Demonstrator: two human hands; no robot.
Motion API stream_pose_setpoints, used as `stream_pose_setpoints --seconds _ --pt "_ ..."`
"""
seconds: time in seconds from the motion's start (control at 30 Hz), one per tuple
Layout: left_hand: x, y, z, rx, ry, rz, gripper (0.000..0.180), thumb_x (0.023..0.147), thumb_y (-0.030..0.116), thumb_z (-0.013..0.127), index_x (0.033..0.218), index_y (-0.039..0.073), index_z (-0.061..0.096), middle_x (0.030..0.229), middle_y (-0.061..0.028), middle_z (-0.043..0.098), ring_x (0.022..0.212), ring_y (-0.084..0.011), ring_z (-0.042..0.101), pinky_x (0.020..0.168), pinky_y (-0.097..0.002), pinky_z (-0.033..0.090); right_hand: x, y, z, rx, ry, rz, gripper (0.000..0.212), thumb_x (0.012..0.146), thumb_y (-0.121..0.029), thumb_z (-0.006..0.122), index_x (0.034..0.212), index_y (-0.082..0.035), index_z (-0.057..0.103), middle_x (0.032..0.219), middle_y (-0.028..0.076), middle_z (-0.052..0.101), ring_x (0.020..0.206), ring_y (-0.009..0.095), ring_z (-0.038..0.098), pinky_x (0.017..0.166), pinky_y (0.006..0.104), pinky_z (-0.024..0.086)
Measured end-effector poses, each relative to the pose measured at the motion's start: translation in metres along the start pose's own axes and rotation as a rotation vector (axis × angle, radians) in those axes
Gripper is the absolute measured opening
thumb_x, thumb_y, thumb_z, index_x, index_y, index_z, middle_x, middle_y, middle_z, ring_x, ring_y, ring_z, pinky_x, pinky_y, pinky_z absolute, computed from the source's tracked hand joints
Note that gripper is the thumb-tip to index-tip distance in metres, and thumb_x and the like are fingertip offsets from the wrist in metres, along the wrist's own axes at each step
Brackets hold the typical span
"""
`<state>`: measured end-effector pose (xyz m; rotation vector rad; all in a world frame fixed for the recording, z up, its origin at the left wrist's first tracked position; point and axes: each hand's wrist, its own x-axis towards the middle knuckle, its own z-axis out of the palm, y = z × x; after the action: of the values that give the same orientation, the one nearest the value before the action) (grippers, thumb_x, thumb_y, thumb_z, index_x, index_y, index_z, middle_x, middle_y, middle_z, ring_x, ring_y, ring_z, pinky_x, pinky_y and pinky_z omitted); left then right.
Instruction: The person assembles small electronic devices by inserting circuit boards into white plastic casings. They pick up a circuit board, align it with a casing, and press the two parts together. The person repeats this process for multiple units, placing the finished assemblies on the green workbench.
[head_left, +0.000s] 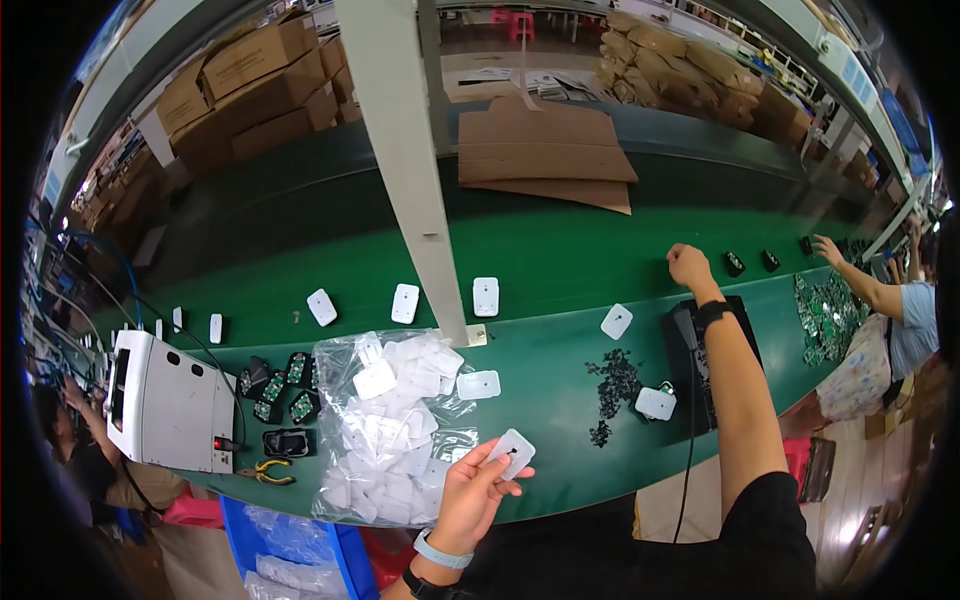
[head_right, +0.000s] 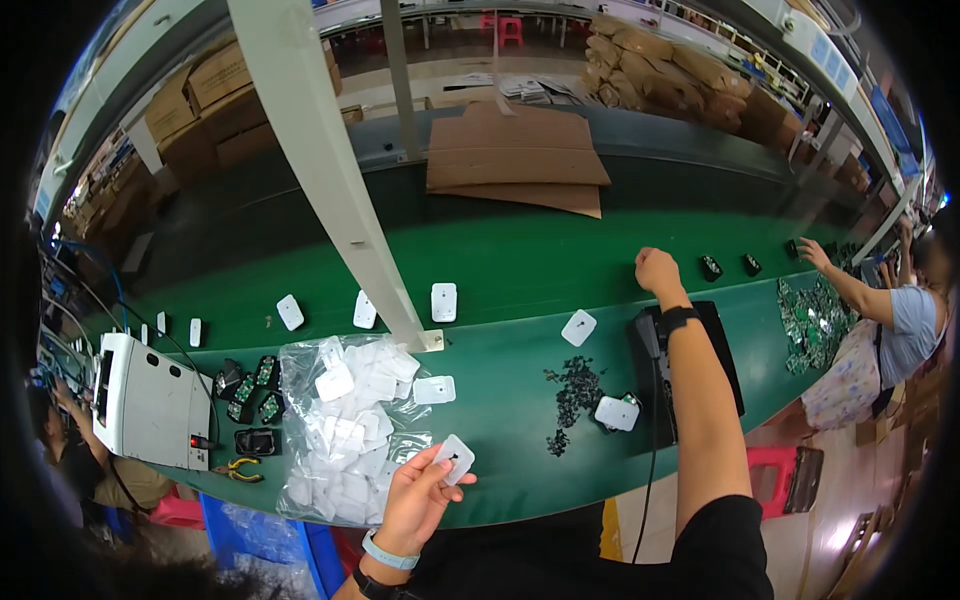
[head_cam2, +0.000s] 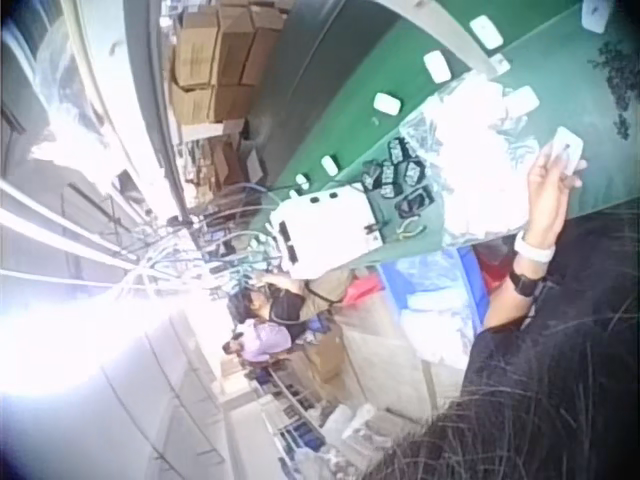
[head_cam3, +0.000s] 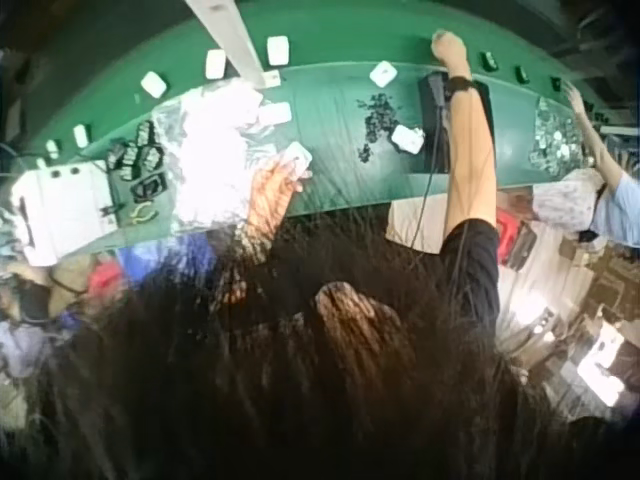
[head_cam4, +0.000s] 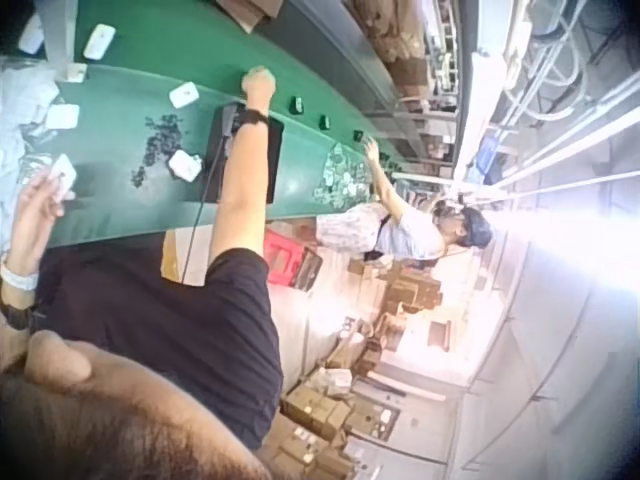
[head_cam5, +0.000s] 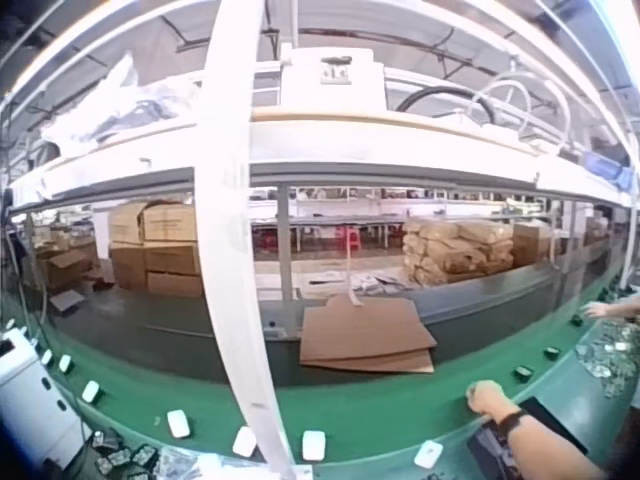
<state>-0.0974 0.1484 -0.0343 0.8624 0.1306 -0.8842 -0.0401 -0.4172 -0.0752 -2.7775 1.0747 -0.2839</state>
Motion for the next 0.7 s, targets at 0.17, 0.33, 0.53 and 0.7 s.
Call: stream_pose_setpoints --seconds 0.17,0.33,0.53,0.7 --pt "0.004 0.0 0.004 -0.018 -0.066 0.032 0.042 0.105 0.014 0.052 0.142 -0.006 0.051 0.129 -0.0202 0.065 0.106 -0.0317 0.071 0.075 -0.032 0.057 -0.083 -0.087 -0.082 0.542 -0.025 -0.193 0.018 0.091 -0.008 0.054 0.101 0.002 0.064 0.091 0.013 0.07 0.083 0.024 0.067 0.078 0.0333 0.052" --pt "0.005 -0.003 0.013 -0.15 -0.132 -0.011 0.048 0.109 0.022 0.042 0.147 -0.008 0.043 0.139 -0.0243 0.057 0.122 -0.0384 0.063 0.097 -0.0424 0.055 -0.222 -0.145 -0.148 0.918 -0.273 -0.378 0.017 0.088 -0.001 0.056 0.103 0.002 0.063 0.101 0.005 0.063 0.093 0.013 0.059 0.085 0.0271 0.048" --pt "0.001 -0.019 0.018 -0.283 -0.222 -0.014 0.046 0.105 0.02 0.051 0.144 -0.004 0.047 0.142 -0.0226 0.056 0.136 -0.038 0.052 0.116 -0.0492 0.039 -0.336 -0.173 -0.132 1.282 -0.533 -0.354 0.039 0.079 0.004 0.08 0.109 -0.002 0.055 0.111 0.008 0.061 0.096 0.013 0.063 0.084 0.0299 0.053" --pt "-0.004 -0.026 0.019 -0.3 -0.263 0.017 0.037 0.102 0.016 0.055 0.137 0.002 0.056 0.142 -0.0199 0.057 0.138 -0.0369 0.05 0.116 -0.0496 0.038 -0.347 -0.18 -0.12 1.161 -0.57 -0.375 0.048 0.078 -0.002 0.084 0.112 -0.002 0.05 0.107 0.01 0.066 0.088 0.014 0.068 0.072 0.0275 0.054"
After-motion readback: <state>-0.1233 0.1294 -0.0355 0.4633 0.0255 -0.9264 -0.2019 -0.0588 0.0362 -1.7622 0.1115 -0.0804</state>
